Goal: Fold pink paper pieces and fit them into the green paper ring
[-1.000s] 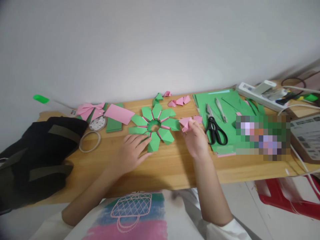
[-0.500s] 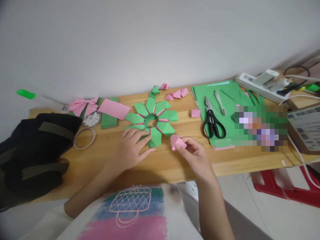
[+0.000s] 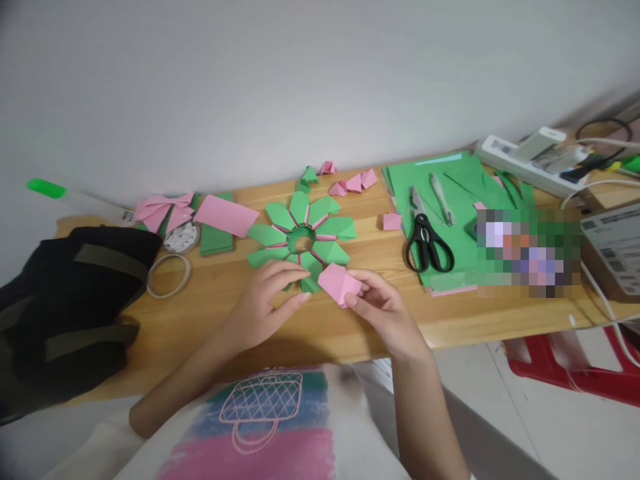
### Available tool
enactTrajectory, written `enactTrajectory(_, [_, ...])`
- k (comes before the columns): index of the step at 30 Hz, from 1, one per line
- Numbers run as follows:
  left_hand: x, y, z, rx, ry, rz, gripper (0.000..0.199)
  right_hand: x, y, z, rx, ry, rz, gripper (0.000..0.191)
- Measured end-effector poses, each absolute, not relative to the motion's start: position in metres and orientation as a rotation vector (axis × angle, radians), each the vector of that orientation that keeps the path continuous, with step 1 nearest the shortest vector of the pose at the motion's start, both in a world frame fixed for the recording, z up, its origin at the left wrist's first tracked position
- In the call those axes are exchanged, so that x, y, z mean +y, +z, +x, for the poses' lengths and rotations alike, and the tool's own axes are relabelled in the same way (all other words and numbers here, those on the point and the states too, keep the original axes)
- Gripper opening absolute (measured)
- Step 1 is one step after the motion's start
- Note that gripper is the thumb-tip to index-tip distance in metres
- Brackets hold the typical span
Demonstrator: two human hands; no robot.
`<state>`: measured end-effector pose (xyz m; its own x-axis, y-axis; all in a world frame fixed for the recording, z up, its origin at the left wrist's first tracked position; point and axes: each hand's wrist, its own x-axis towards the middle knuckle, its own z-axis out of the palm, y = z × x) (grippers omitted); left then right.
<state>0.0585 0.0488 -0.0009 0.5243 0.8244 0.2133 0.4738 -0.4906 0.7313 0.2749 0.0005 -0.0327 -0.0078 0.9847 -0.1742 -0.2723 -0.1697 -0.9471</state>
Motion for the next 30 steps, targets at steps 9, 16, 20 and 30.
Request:
enactTrajectory(9, [0.046,0.008,0.072,1.021,0.743,1.16,0.014,-0.011,-0.018,0.25,-0.919,1.622,-0.972,0.033])
enactTrajectory(16, [0.043,0.008,0.07,1.006,0.762,0.959,0.022,-0.007,-0.025,0.247,-0.757,1.548,-1.054,0.04])
enactTrajectory(20, [0.039,0.006,0.068,1.062,0.706,0.942,0.022,-0.005,-0.027,0.249,-0.662,1.456,-1.093,0.041])
enactTrajectory(30, [0.028,0.003,0.06,1.087,0.513,1.273,0.015,-0.004,-0.03,0.248,-0.741,1.449,-1.089,0.039])
